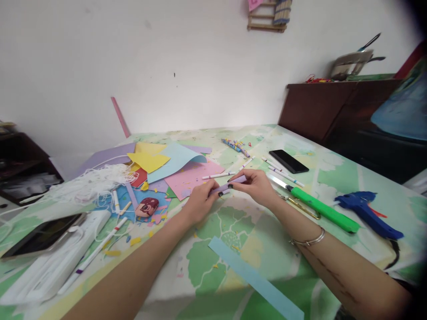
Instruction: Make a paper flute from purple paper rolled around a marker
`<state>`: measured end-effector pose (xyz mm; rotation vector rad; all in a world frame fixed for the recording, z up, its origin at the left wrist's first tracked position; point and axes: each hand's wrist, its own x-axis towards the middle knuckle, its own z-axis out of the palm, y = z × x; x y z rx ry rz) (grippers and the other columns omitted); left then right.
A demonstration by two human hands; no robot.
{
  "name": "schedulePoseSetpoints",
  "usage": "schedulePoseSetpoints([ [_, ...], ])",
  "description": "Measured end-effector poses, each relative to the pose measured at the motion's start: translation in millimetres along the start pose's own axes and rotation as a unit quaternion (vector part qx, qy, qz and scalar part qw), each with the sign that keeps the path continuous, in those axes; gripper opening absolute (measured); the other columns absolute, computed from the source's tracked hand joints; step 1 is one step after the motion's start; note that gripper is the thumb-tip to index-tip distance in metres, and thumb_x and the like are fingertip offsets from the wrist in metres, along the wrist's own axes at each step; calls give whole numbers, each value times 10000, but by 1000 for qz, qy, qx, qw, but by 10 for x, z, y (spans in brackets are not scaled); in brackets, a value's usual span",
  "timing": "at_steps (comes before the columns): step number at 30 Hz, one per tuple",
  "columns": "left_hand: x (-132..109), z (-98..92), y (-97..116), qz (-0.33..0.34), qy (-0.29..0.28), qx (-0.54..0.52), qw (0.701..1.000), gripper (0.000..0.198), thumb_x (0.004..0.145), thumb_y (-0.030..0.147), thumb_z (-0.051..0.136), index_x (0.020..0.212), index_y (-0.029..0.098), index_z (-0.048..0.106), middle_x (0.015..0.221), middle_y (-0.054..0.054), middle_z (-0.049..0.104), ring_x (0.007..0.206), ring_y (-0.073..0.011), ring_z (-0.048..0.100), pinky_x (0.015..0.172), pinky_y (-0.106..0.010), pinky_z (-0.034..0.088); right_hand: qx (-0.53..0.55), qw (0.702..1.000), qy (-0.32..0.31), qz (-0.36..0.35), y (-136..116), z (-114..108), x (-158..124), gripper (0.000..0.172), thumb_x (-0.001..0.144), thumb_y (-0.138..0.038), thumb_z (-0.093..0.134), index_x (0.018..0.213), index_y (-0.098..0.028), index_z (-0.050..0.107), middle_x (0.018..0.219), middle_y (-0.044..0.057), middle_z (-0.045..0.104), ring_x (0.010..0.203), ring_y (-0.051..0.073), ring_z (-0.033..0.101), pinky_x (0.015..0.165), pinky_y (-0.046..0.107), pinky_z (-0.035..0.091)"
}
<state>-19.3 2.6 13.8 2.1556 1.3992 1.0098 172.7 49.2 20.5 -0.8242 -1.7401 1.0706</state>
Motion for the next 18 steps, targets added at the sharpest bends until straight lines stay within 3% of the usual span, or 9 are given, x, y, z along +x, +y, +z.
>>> schedulePoseSetpoints([
  [6,-7,-7,26,-41,3,-127,991,139,771,277,565,688,168,543,654,20,524,595,-110,450,547,-216,343,11,1000,-6,-25,-22,5,-14,223,638,-344,742,751,-161,684,656,19,655,596,123,579,543,249,470],
  [12,0,23,20,-110,15,-298,948,174,629,275,711,636,140,603,609,10,566,561,-105,496,530,-212,375,7,999,12,-37,-55,42,-29,215,644,-342,732,747,-172,651,622,-11,611,545,105,550,496,233,452],
  [18,-4,50,-12,-153,43,-330,930,173,566,251,763,646,128,671,628,-18,620,542,-103,514,490,-203,378,36,998,15,-44,-36,45,-22,268,651,-333,739,841,-181,626,656,-2,640,618,146,632,579,264,512],
])
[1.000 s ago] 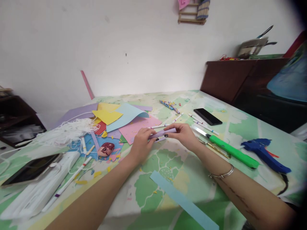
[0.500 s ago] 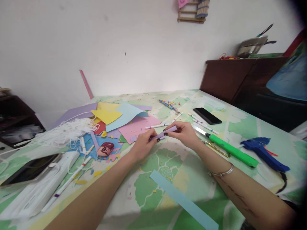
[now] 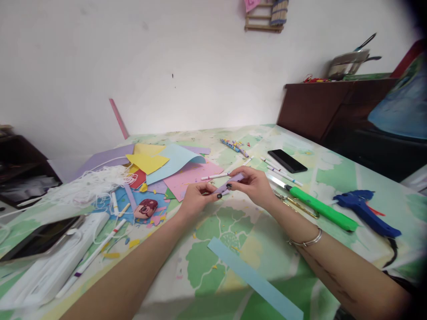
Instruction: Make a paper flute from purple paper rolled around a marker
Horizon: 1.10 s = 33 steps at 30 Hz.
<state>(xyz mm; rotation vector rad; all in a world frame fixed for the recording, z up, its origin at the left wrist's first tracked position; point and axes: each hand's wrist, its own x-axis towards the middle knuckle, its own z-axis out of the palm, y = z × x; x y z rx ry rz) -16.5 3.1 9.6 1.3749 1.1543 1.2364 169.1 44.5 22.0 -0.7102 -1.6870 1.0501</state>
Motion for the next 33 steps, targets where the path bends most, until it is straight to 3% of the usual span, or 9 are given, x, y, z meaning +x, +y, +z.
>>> schedulePoseSetpoints([
  [7,8,47,12,21,15,3,1000,173,539,257,782,626,133,700,655,-40,670,569,-137,570,529,-233,436,-61,998,3,19,83,-66,25,285,668,-419,725,719,-151,642,631,44,669,622,191,661,572,294,533],
  [13,21,82,-18,60,28,13,998,222,593,219,748,807,158,740,800,-52,721,728,-182,633,711,-282,480,37,998,4,52,105,-21,34,305,648,-415,740,745,-147,630,683,36,668,680,210,687,639,331,575],
  [20,41,94,-58,54,33,26,998,172,599,243,739,695,139,641,649,-2,639,585,-117,554,572,-222,420,68,995,19,75,83,15,31,261,644,-363,747,728,-135,649,661,22,660,666,182,674,681,335,578],
  [24,41,89,-105,54,14,111,992,190,664,303,686,735,136,627,691,-14,625,616,-126,539,578,-232,400,53,993,5,105,90,-23,32,255,636,-335,749,774,-130,689,688,31,679,677,176,669,693,325,564],
  [28,27,76,-117,74,0,202,977,153,720,295,625,714,147,591,676,4,581,635,-126,496,594,-238,365,4,990,-26,136,70,-80,35,242,595,-295,772,769,-135,716,724,42,698,646,147,642,603,251,526],
  [33,14,84,-87,105,15,310,945,177,751,272,591,642,164,504,633,27,498,615,-123,433,581,-242,302,8,983,-36,180,79,-101,40,246,605,-281,762,787,-120,727,647,42,690,587,126,630,583,236,521],
])
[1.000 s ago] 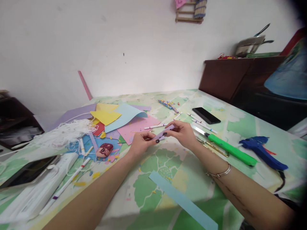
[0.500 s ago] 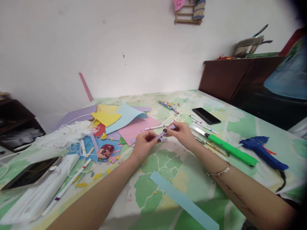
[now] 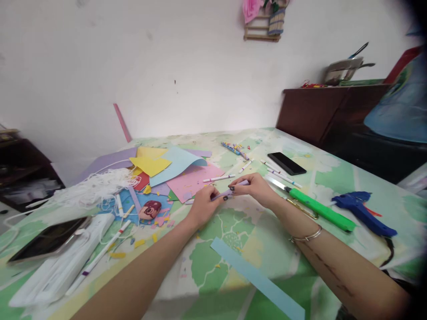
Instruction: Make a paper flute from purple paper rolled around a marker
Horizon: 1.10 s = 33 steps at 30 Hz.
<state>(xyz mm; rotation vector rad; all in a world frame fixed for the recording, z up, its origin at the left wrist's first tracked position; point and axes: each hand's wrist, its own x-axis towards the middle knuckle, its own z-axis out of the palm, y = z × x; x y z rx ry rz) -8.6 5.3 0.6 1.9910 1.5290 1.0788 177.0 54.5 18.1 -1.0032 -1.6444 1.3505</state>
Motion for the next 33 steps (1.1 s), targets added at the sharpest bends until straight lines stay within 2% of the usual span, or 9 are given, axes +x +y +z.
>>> schedulePoseSetpoints([
  [4,-5,4,5,58,27,104,992,222,821,289,532,658,179,430,662,18,464,629,-137,417,590,-251,284,109,994,-1,18,10,24,14,224,569,-254,785,721,-108,710,669,57,695,662,165,670,740,317,559],
  [7,-12,-5,-4,64,49,181,980,249,880,357,455,704,181,447,697,-8,492,649,-159,437,597,-264,279,179,983,18,29,-25,48,5,200,556,-233,794,670,-106,688,675,64,692,686,183,676,787,350,560],
  [10,-11,-18,-9,60,63,225,971,292,908,381,398,710,179,470,703,-26,525,661,-172,466,600,-272,274,204,978,26,32,-63,67,-13,180,584,-226,780,675,-101,687,690,71,690,701,174,672,794,328,562],
  [17,-2,-2,-3,51,63,260,962,372,909,417,379,640,179,474,629,-29,530,629,-171,484,584,-276,260,221,974,22,44,-62,97,-20,102,640,-177,724,653,-101,656,710,76,684,714,160,671,761,273,570],
  [22,-32,20,21,106,80,304,943,361,918,377,368,661,167,510,662,-52,563,684,-185,518,615,-284,286,231,969,43,72,-51,126,-9,88,707,-164,633,640,-111,610,631,70,666,624,163,670,630,266,591],
  [25,-53,33,43,125,85,324,934,313,922,363,363,763,161,541,714,-58,586,716,-190,534,623,-283,300,220,970,56,84,-41,127,-7,89,687,-136,625,618,-130,571,589,46,650,562,152,660,557,249,590],
  [28,-62,43,65,114,70,317,939,268,927,359,353,895,171,542,768,-46,604,725,-183,549,610,-274,303,203,974,73,66,-24,124,-4,106,657,-128,650,607,-137,558,576,29,640,548,145,656,560,257,597],
  [31,-60,49,80,98,39,314,943,294,939,351,314,828,186,531,776,-37,600,725,-179,550,601,-274,294,172,980,87,42,-20,134,-4,123,655,-167,667,590,-133,568,573,38,648,553,158,661,594,286,607],
  [33,-59,56,88,88,23,309,947,323,944,344,292,763,187,507,758,-34,590,715,-177,545,599,-277,289,135,984,113,24,-22,142,-6,182,672,-218,658,545,-131,561,540,44,640,529,168,659,564,288,607],
])
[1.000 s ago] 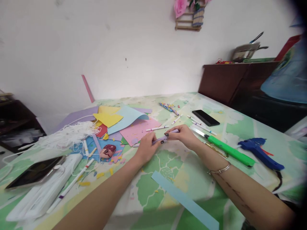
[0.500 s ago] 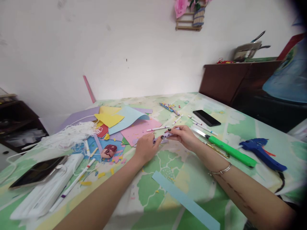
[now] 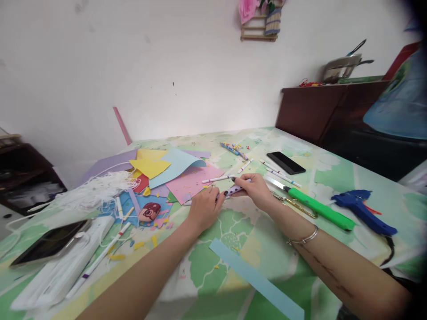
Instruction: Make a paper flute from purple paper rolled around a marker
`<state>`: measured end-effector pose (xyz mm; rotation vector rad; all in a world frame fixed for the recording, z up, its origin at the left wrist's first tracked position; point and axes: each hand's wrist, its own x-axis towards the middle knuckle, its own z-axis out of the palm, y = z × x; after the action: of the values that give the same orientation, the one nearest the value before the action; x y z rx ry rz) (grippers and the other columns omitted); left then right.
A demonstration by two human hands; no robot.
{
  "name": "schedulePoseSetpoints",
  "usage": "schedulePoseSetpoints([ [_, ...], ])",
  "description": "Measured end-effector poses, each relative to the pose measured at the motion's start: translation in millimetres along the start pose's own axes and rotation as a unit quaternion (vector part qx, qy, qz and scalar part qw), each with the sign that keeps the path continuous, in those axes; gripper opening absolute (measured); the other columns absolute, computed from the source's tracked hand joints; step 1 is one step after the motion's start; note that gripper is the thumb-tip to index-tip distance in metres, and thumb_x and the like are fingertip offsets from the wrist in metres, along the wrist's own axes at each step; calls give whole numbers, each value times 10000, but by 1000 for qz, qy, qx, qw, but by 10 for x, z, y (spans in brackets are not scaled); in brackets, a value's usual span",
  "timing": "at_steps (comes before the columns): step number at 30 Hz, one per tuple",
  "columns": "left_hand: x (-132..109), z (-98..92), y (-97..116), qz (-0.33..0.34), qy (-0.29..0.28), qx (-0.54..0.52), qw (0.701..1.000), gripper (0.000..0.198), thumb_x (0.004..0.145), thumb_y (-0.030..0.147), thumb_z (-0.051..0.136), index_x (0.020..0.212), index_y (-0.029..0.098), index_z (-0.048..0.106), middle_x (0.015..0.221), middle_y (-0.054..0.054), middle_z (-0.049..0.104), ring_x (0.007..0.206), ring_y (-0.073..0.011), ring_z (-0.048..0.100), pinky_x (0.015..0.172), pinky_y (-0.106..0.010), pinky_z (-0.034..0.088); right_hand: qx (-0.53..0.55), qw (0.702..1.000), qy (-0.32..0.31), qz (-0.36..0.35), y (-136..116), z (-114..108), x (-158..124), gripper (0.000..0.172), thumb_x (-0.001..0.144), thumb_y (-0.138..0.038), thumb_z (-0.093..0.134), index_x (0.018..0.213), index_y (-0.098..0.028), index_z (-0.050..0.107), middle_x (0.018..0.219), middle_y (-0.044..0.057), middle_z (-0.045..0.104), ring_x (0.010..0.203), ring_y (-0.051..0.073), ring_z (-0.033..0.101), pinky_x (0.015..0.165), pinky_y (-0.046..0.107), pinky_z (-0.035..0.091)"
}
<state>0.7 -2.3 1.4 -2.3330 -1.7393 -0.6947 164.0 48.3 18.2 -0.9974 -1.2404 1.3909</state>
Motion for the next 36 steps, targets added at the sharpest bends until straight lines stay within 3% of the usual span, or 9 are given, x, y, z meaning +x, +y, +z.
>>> schedulePoseSetpoints([
  [8,18,13,55,-42,-72,-115,990,258,936,365,288,845,199,462,624,7,524,588,-171,496,553,-269,271,-51,996,60,-36,59,-41,52,185,597,-206,685,505,-149,534,444,-1,580,454,187,639,413,260,568],
  [16,42,-143,-1,-3,-190,-315,930,322,928,334,254,783,193,504,573,33,472,526,-129,438,545,-251,330,-52,994,33,-93,18,0,-12,269,610,-223,652,434,-174,454,460,-8,570,435,171,618,392,267,545],
  [20,27,-205,9,9,-215,-397,892,234,924,334,297,809,198,449,599,45,467,514,-109,419,516,-228,340,-96,986,27,-136,-9,4,-41,282,666,-249,620,431,-172,484,481,14,603,406,152,604,364,219,490],
  [22,17,-198,35,17,-209,-363,908,203,926,306,296,823,201,434,611,40,481,527,-115,427,526,-234,338,-126,981,27,-142,-5,-5,-29,277,691,-268,611,454,-167,511,485,22,611,409,152,608,357,203,464],
  [25,-2,-145,87,34,-167,-222,960,189,932,280,288,904,195,455,717,-7,550,621,-156,487,571,-266,333,-131,985,24,-110,-4,-13,-1,267,706,-301,620,497,-163,528,439,13,581,376,155,591,330,199,428],
  [28,-13,-87,128,33,-126,-125,984,219,941,281,270,962,177,462,832,-65,585,696,-196,531,602,-292,335,-56,995,22,-78,-34,-2,1,237,685,-341,670,588,-163,547,467,1,588,375,146,577,345,212,437],
  [32,-6,-61,137,-19,-51,-179,982,222,941,249,249,980,169,452,819,-69,585,719,-199,542,626,-298,360,95,993,-43,-61,-79,17,-30,281,605,-313,768,802,-158,641,678,13,673,570,115,624,594,238,524],
  [34,-8,-65,134,-35,-26,-225,973,203,934,249,266,959,177,453,761,-42,571,682,-181,528,622,-293,366,114,988,-86,-57,-77,16,-41,289,598,-303,780,820,-149,677,774,32,688,676,112,627,707,251,511],
  [36,-20,-72,141,-45,-32,-276,959,199,933,281,276,894,187,447,656,2,521,572,-148,485,572,-275,362,106,987,-108,-52,-64,8,-45,258,618,-316,769,795,-144,697,803,42,687,714,113,615,711,247,495],
])
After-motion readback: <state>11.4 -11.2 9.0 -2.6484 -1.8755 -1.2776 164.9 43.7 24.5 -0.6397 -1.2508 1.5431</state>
